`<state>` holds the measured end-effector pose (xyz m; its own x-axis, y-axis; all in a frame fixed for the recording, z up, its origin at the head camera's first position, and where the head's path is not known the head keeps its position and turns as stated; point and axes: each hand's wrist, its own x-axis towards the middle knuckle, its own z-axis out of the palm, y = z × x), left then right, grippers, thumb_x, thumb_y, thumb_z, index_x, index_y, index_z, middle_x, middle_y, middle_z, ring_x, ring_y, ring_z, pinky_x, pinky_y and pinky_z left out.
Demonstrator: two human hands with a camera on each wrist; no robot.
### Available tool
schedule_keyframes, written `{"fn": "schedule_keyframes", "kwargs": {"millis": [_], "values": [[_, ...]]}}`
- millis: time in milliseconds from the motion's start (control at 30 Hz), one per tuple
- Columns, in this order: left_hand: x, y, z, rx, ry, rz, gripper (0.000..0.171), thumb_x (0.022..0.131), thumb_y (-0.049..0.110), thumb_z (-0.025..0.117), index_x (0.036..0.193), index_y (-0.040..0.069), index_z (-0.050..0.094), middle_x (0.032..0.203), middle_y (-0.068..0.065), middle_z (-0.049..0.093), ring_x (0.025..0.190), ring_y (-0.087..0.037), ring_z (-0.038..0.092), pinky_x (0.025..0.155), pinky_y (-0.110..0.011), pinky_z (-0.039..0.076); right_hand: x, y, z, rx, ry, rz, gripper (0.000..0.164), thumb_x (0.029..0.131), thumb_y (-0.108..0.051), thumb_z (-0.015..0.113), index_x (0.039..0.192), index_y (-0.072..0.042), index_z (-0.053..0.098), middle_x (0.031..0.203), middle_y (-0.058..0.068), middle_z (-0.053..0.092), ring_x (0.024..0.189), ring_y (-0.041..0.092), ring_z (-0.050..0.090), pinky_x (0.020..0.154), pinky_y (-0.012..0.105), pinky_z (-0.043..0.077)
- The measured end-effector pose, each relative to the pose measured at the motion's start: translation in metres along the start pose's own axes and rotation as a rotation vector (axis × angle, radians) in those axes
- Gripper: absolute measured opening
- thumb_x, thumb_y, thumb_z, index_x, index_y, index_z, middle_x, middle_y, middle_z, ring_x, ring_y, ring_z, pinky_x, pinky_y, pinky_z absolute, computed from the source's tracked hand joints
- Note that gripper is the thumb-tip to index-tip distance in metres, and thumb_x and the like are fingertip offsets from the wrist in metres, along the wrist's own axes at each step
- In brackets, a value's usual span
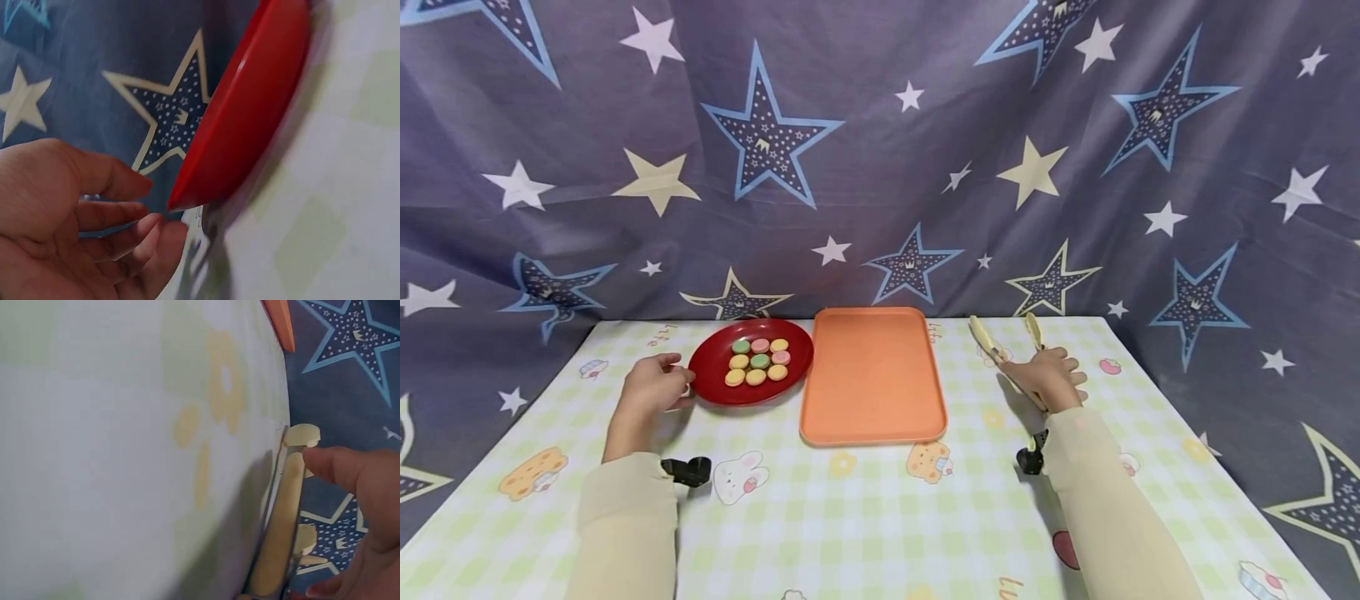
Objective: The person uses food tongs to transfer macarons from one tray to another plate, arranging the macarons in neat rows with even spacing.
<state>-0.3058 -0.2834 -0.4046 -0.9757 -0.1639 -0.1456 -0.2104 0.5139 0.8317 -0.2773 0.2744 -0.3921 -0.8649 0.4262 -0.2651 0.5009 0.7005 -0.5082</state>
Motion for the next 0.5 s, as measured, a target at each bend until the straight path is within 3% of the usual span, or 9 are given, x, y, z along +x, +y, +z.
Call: {"fn": "schedule_keyframes", "kwargs": {"millis": [100, 233, 500], "values": [[-0.006, 0.011, 0.004, 0.154, 0.060, 0.066, 0.059, 0.098, 0.013, 0.049, 0.149, -0.014, 0.037, 0.132, -0.031, 0.053, 0.099, -0.036, 0.067, 0.081, -0.043, 0.063, -0.005, 0.001, -0.003, 0.004, 0.008, -0.018, 0.114, 0.092, -0.057, 0.062, 0.151, 0.019, 0.002, 0.144, 0.049, 0.016, 0.135, 0.066, 0.015, 0.104, 0.079, 0.023], [-0.016, 0.033, 0.010, 0.338, 0.113, 0.180, 0.053, 0.097, 0.016, 0.049, 0.140, -0.016, 0.049, 0.124, -0.032, 0.060, 0.106, -0.043, 0.062, 0.089, -0.055, 0.055, -0.010, 0.002, -0.001, -0.004, 0.046, -0.082, 0.104, 0.095, -0.051, 0.059, 0.152, 0.019, 0.007, 0.143, 0.048, 0.018, 0.130, 0.065, 0.016, 0.100, 0.079, 0.022], [-0.039, 0.080, 0.048, 0.525, 0.100, 0.454, 0.042, 0.095, 0.013, 0.052, 0.128, -0.012, 0.062, 0.123, -0.035, 0.059, 0.112, -0.051, 0.059, 0.097, -0.065, 0.049, -0.022, -0.014, 0.011, -0.040, 0.137, -0.231, 0.095, 0.095, -0.048, 0.060, 0.152, 0.015, 0.018, 0.144, 0.045, 0.024, 0.133, 0.061, 0.018, 0.100, 0.078, 0.021]]}}
